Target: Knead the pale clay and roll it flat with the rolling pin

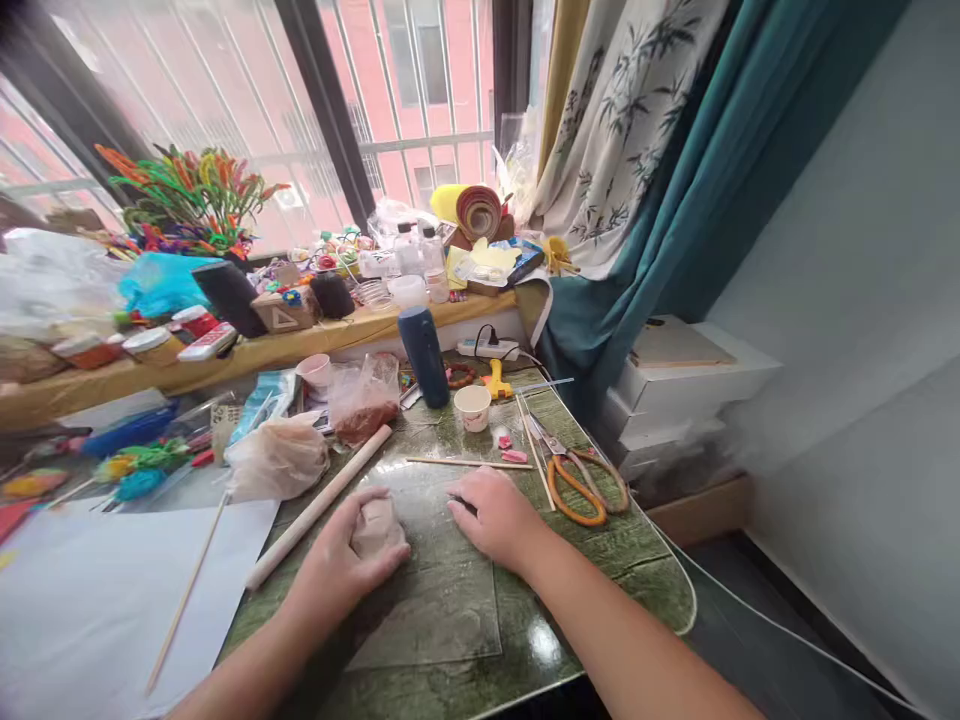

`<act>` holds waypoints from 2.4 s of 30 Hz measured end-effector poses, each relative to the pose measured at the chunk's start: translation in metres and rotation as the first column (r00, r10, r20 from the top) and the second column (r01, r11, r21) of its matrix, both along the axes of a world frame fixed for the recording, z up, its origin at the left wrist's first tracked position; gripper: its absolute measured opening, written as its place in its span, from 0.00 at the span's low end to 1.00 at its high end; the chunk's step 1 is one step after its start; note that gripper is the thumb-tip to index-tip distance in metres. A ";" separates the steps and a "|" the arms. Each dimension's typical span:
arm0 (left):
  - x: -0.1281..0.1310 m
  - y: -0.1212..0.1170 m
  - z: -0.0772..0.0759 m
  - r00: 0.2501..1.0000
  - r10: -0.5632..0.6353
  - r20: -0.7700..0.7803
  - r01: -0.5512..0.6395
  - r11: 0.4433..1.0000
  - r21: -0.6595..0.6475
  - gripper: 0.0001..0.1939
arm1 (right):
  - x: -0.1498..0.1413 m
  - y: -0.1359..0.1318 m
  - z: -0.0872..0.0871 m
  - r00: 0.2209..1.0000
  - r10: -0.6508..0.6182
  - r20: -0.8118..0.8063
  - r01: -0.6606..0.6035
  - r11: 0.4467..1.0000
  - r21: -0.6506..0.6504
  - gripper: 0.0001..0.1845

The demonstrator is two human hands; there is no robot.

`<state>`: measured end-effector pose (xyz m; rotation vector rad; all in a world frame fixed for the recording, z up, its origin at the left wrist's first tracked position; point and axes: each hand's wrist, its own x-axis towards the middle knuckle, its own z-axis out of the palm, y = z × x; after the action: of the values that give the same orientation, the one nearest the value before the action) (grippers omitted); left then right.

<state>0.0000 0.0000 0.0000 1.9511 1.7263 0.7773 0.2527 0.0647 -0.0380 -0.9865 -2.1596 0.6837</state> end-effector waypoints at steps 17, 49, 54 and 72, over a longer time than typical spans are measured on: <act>0.006 0.088 -0.016 0.979 -0.099 -0.177 0.134 0.971 0.198 0.29 | -0.008 0.019 -0.017 0.970 -0.142 0.198 0.118 0.985 0.129 0.18; -0.001 0.025 0.002 0.905 -0.352 -0.237 0.389 0.912 0.130 0.28 | 0.011 0.032 -0.011 0.952 -0.086 0.292 0.038 0.986 0.165 0.19; 0.045 0.025 0.012 0.936 -0.348 -0.061 0.353 0.930 0.104 0.30 | 0.012 0.034 -0.012 0.949 -0.064 0.309 0.017 0.988 0.154 0.18; 0.084 0.010 -0.011 0.883 -0.463 -0.077 0.470 0.876 0.113 0.37 | 0.009 0.031 -0.019 0.935 -0.078 0.346 0.037 0.992 0.121 0.19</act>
<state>0.0841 0.0097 -0.0113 2.3597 1.1647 0.6761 0.2620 0.0953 -0.0573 -1.1770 -2.4328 0.3715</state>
